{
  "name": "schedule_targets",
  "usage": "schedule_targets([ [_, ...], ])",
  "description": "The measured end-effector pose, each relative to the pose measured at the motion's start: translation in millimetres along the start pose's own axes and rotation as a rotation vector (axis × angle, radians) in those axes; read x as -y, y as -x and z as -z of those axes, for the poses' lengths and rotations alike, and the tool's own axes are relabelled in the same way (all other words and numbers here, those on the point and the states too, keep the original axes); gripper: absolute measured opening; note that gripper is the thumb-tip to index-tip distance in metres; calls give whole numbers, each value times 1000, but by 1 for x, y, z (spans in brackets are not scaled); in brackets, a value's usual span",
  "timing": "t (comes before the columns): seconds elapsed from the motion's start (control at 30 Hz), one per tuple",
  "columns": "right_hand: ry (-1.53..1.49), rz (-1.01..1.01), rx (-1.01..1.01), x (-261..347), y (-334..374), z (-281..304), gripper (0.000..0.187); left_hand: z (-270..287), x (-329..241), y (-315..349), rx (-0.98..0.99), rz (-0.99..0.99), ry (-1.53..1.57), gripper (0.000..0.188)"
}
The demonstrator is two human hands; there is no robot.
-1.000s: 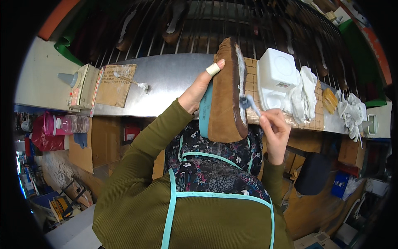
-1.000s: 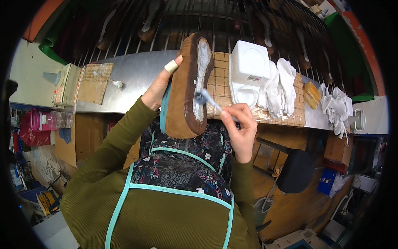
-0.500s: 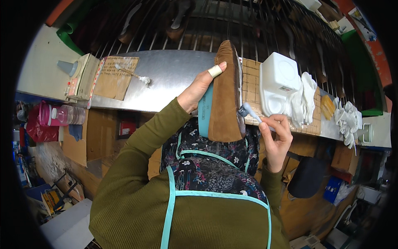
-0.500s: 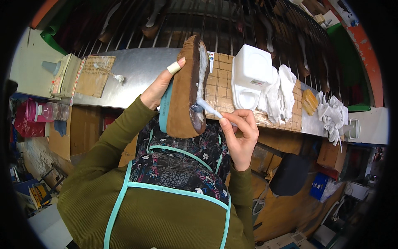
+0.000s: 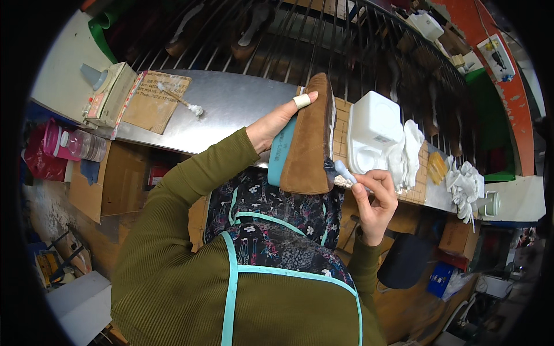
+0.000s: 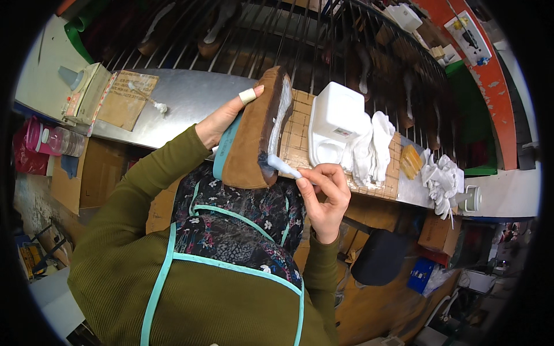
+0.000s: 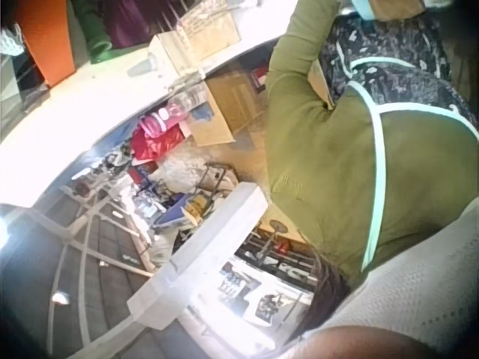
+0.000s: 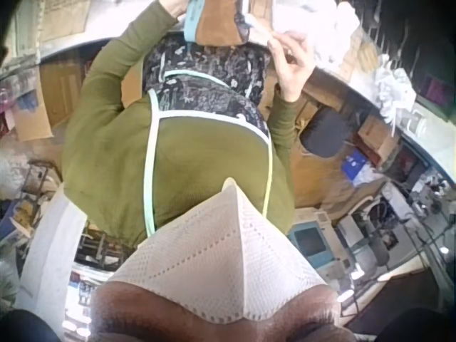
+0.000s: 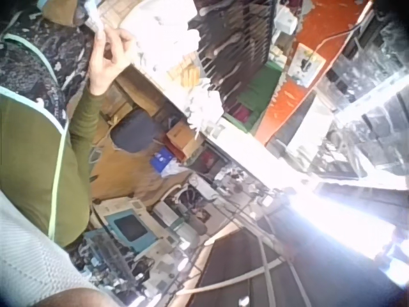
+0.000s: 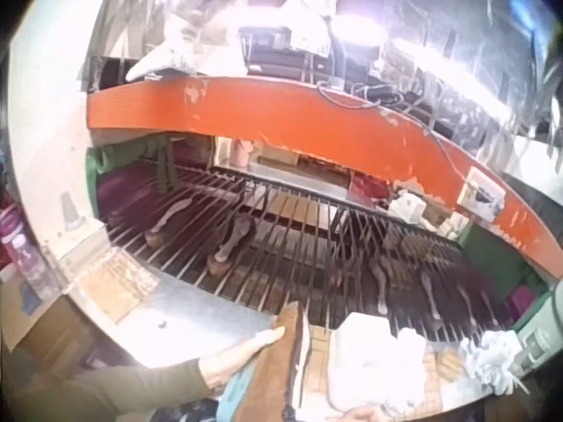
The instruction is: The person applies a white adhesive to the sole of a brown shoe using a small brush, repeatedly dipping the brush into a container and spreading the substance along the sole. The person rotates the shoe to cover different areas and occasionally wipes the brush on a cloth.
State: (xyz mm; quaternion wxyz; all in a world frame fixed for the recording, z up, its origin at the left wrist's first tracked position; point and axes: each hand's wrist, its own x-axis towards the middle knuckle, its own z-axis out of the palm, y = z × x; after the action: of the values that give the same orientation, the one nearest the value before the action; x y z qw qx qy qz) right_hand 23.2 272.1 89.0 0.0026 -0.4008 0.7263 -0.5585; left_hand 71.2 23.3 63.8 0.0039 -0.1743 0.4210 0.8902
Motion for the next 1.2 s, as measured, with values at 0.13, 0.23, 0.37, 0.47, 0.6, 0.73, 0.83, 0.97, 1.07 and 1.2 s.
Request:
schedule_targets([
  [0.13,31,75,6,8,-9,3,15,1,1,-5,41,95,79,57],
  [0.23,45,157,23,11,-19,4,15,0,1,-3,90,159,122,57],
  [0.37,28,205,58,20,-33,2,19,1,4,2,172,158,112,57],
  [0.47,22,289,108,24,-47,1,18,-6,-2,24,203,169,109,60],
  [0.6,-84,349,221,33,-65,-13,17,20,19,20,322,303,267,44],
  [0.73,-132,398,300,32,-79,-25,17,8,19,52,467,263,24,41],
  [0.83,-173,428,361,29,-88,-34,17,1,16,75,564,246,-122,40],
  [0.97,-276,452,486,20,-99,-48,18,6,40,77,698,189,-209,43],
  [1.07,-314,436,565,14,-104,-54,18,11,57,69,743,169,-182,46],
  [1.2,-314,387,645,2,-106,-54,17,6,57,72,753,167,-155,50],
])
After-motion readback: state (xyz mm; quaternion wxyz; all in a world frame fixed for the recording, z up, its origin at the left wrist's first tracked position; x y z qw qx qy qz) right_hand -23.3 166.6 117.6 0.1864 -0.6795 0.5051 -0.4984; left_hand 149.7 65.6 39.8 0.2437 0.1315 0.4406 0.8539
